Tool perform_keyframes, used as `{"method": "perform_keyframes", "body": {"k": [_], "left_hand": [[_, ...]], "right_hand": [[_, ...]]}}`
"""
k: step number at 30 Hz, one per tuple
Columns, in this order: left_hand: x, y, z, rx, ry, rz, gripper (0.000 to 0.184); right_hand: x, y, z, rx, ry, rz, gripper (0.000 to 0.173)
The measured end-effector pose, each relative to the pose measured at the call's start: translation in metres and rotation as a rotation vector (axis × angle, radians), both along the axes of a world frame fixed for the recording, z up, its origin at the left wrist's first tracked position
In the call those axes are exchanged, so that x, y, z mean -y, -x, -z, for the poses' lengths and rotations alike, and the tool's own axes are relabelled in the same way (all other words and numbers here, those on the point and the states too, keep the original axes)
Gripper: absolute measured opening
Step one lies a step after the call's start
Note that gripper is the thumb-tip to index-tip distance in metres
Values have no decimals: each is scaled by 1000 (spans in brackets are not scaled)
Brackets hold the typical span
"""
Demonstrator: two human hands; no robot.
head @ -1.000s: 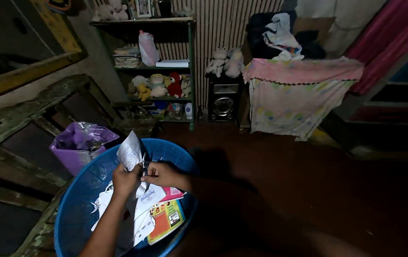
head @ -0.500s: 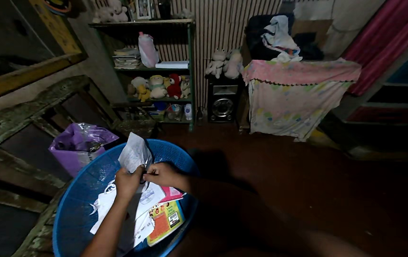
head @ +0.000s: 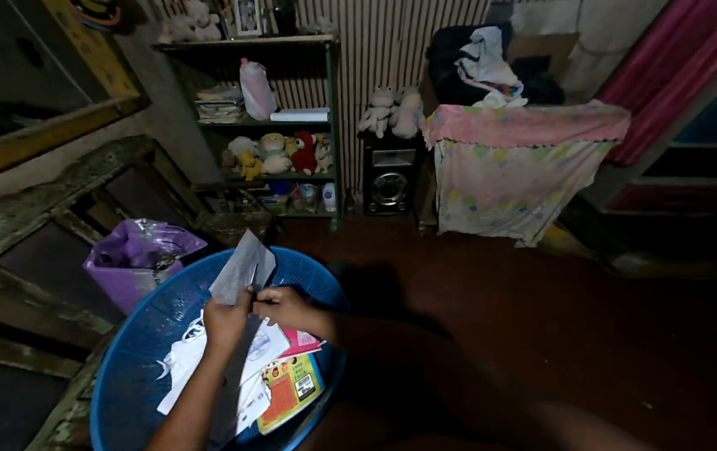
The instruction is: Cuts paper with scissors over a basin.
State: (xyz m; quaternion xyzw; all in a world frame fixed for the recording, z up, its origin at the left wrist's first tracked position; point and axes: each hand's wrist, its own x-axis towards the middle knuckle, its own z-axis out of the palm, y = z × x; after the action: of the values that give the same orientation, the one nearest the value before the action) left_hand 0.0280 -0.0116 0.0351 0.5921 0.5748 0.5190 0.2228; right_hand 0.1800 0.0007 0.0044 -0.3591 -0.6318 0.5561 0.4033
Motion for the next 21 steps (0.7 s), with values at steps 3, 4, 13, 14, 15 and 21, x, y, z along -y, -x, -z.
{"method": "perform_keyframes", "body": {"k": [3, 4, 13, 14, 15, 21], "left_hand": [[1, -1, -1, 6, -7, 46, 39], [1, -1, 0, 10, -16, 73, 37], [3, -3, -2, -45, -44, 121, 33], [3, -3, -3, -58, -48, 117, 33], [3, -2, -3, -63, -51, 106, 32], [2, 3, -6, -179, -31, 26, 32]], "right_hand": [[0, 0, 0, -28, 20, 30, 32], [-1, 0, 1, -32, 21, 41, 33], [-3, -5, -2, -30, 55, 90, 30], [-3, -5, -2, -26, 55, 92, 31], [-4, -5, -2, -15, 49, 93, 32], [-9, -6, 1, 7, 2, 95, 32]]}}
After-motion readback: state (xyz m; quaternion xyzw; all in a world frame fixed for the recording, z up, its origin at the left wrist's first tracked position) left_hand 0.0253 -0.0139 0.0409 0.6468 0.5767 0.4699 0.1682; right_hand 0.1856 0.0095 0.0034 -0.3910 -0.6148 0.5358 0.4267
